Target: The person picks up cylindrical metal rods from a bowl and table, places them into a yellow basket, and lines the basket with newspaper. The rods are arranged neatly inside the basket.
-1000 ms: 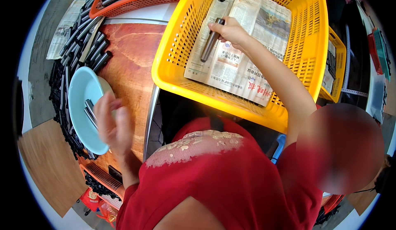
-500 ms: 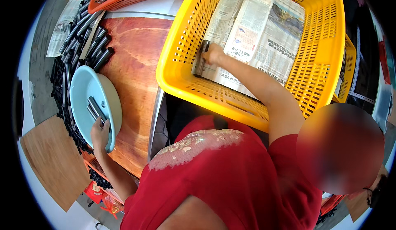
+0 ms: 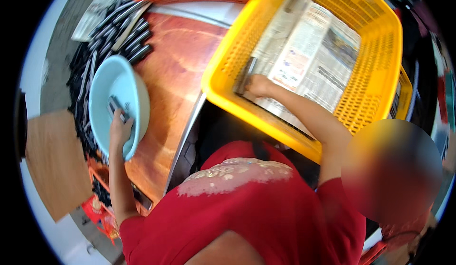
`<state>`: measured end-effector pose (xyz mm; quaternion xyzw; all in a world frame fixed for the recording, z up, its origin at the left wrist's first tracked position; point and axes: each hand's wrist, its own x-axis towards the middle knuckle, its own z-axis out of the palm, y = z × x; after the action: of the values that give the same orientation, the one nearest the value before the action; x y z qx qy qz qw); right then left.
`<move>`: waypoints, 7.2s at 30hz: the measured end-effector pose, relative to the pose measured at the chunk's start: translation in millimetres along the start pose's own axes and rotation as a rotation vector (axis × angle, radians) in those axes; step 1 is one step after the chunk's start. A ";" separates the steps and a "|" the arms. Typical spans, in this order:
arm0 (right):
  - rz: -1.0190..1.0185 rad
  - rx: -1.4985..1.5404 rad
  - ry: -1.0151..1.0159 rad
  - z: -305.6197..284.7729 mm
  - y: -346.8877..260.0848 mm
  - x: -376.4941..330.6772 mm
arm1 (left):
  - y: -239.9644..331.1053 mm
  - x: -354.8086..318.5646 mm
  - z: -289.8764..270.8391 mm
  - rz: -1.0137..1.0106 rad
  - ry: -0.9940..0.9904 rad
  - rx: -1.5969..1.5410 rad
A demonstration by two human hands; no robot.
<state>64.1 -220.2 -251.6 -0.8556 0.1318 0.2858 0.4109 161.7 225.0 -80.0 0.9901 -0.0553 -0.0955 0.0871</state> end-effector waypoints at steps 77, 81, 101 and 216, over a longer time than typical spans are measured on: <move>0.155 0.555 0.327 -54.9 58.6 14.7 | 115.8 -86.3 -20.4 0.440 0.387 -0.700; 0.222 0.550 0.423 -28.1 58.2 45.0 | 26.0 -47.9 -24.4 0.160 0.434 -0.271; 0.142 0.025 0.157 -70.3 11.5 -7.3 | -46.4 -4.5 -11.3 0.105 -0.152 0.067; -0.207 0.106 0.220 -47.9 79.3 -10.2 | 125.6 -142.2 52.2 -0.267 -0.380 -2.114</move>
<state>37.7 -307.3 -271.4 -0.8679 0.1019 0.1393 0.4657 0.9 111.5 -81.9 0.3806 0.1507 -0.2555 0.8759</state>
